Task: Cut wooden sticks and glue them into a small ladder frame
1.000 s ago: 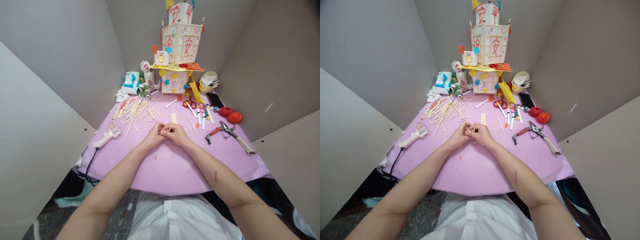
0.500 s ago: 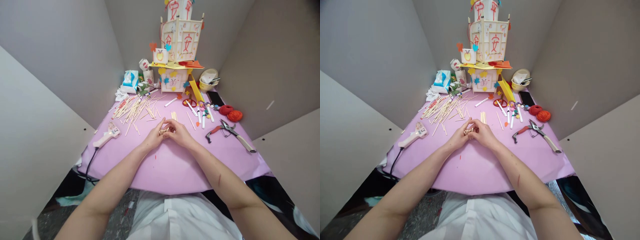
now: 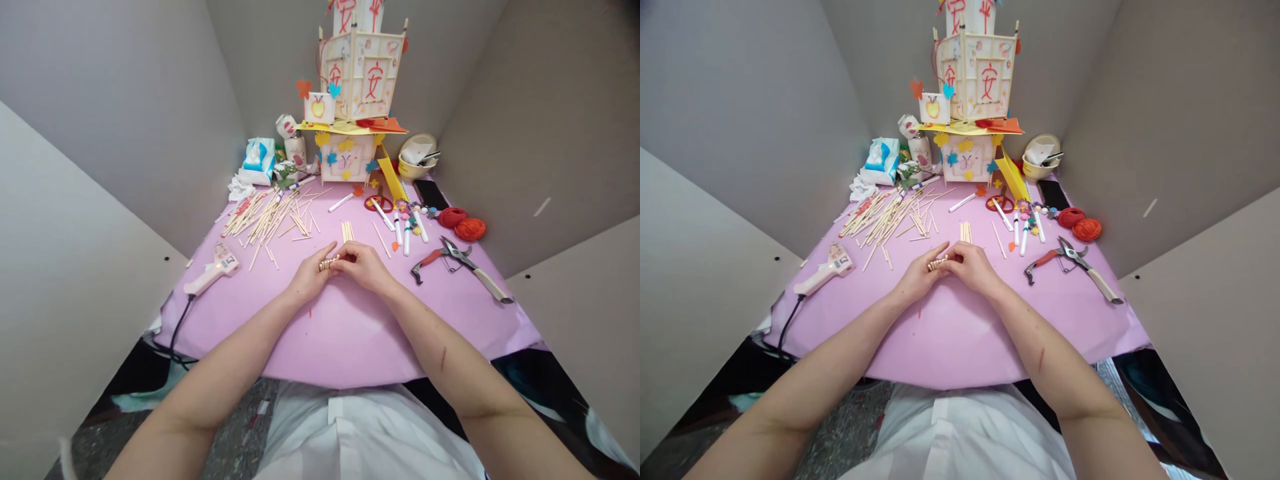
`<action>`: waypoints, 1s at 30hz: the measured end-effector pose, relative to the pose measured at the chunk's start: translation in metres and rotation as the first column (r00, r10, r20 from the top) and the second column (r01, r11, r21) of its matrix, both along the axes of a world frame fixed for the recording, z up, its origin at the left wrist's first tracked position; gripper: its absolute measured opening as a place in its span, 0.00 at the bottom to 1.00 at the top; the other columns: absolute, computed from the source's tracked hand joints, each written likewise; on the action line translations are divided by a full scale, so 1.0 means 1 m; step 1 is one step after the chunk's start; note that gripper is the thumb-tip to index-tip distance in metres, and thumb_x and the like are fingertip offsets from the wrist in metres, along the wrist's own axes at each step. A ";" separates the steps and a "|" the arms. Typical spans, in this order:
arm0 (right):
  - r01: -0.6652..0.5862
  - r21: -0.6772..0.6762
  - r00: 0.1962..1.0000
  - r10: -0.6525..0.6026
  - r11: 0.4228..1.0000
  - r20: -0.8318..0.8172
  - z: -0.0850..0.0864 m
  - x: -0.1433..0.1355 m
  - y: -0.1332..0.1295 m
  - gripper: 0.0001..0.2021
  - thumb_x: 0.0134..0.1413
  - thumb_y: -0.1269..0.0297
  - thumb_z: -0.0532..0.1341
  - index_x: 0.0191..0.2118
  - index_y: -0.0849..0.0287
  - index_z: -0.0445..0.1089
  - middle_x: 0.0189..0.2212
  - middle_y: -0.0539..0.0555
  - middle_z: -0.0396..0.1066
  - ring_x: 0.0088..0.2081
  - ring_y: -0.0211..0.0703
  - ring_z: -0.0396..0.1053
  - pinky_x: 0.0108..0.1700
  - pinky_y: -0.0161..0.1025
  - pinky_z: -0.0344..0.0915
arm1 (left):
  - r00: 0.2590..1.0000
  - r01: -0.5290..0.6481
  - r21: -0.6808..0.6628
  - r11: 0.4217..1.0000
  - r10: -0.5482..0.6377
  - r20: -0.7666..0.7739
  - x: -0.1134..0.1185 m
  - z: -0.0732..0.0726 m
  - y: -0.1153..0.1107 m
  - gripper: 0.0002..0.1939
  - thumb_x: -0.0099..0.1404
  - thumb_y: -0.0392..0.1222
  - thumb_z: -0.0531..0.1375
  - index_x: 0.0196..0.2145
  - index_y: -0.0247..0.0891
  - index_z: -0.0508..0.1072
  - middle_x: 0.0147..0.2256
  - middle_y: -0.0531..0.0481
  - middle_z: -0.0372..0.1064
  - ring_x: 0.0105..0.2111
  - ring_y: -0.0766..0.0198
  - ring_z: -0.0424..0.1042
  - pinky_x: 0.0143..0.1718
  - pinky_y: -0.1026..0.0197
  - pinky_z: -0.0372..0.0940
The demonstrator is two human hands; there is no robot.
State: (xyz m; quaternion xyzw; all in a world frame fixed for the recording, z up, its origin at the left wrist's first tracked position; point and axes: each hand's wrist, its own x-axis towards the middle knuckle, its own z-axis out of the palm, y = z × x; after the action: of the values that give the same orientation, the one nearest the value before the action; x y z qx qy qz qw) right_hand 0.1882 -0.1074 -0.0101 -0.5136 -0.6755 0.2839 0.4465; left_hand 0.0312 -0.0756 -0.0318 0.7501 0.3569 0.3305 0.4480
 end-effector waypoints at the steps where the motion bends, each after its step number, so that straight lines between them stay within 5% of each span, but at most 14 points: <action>1: -0.011 0.004 1.000 0.011 1.000 0.007 0.000 0.000 0.000 0.03 0.47 0.67 0.65 0.26 0.60 0.70 0.24 0.48 0.67 0.26 0.35 0.62 0.31 0.35 0.58 | 1.000 0.005 -0.011 1.000 -0.005 -0.014 0.000 0.001 0.001 0.34 0.58 0.35 0.59 0.62 0.34 0.57 0.56 0.42 0.64 0.55 0.55 0.64 0.56 0.54 0.58; 7: -0.016 0.076 0.999 0.013 0.997 0.037 -0.003 -0.002 0.002 0.05 0.48 0.66 0.65 0.26 0.60 0.70 0.24 0.48 0.66 0.26 0.34 0.60 0.30 0.34 0.56 | 0.996 0.081 0.021 0.996 -0.082 0.030 -0.002 0.000 0.003 0.29 0.60 0.36 0.57 0.60 0.33 0.60 0.57 0.41 0.63 0.56 0.56 0.64 0.57 0.54 0.57; 14: 0.030 0.094 0.999 -0.034 0.995 0.037 -0.002 -0.003 0.001 0.06 0.47 0.67 0.65 0.24 0.59 0.69 0.23 0.48 0.66 0.26 0.35 0.61 0.30 0.34 0.57 | 0.999 0.031 0.009 0.999 -0.031 0.041 0.000 0.002 0.000 0.29 0.56 0.33 0.59 0.57 0.35 0.65 0.56 0.43 0.65 0.54 0.56 0.65 0.56 0.55 0.58; 23: -0.017 0.141 0.997 0.007 0.990 0.075 -0.004 -0.004 0.001 0.07 0.51 0.63 0.64 0.26 0.58 0.69 0.24 0.49 0.65 0.26 0.36 0.61 0.31 0.35 0.57 | 0.999 0.049 -0.114 0.992 -0.049 0.003 -0.002 0.007 0.007 0.37 0.53 0.35 0.61 0.61 0.34 0.58 0.56 0.40 0.64 0.54 0.53 0.65 0.55 0.51 0.59; 27: -0.035 0.147 0.998 0.026 0.989 0.060 -0.004 -0.001 0.003 0.04 0.50 0.65 0.64 0.28 0.58 0.70 0.27 0.49 0.66 0.28 0.36 0.62 0.32 0.35 0.58 | 0.995 0.071 -0.118 0.990 -0.063 0.076 0.000 0.010 0.005 0.29 0.53 0.34 0.60 0.54 0.33 0.68 0.50 0.43 0.70 0.49 0.55 0.69 0.52 0.53 0.61; 30: 0.025 0.097 0.999 -0.021 0.995 -0.044 -0.003 0.004 0.005 0.07 0.48 0.64 0.64 0.36 0.58 0.70 0.29 0.50 0.68 0.29 0.36 0.63 0.33 0.35 0.60 | 0.977 0.045 -0.284 0.958 0.018 0.214 -0.002 0.012 0.007 0.22 0.52 0.35 0.62 0.47 0.31 0.72 0.40 0.43 0.75 0.42 0.56 0.73 0.48 0.52 0.64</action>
State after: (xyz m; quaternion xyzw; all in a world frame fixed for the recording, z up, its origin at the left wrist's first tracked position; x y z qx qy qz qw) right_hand 0.1920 -0.1021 -0.0130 -0.4927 -0.6728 0.2562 0.4888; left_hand 0.0290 -0.0685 -0.0198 0.6398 0.3455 0.3510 0.5900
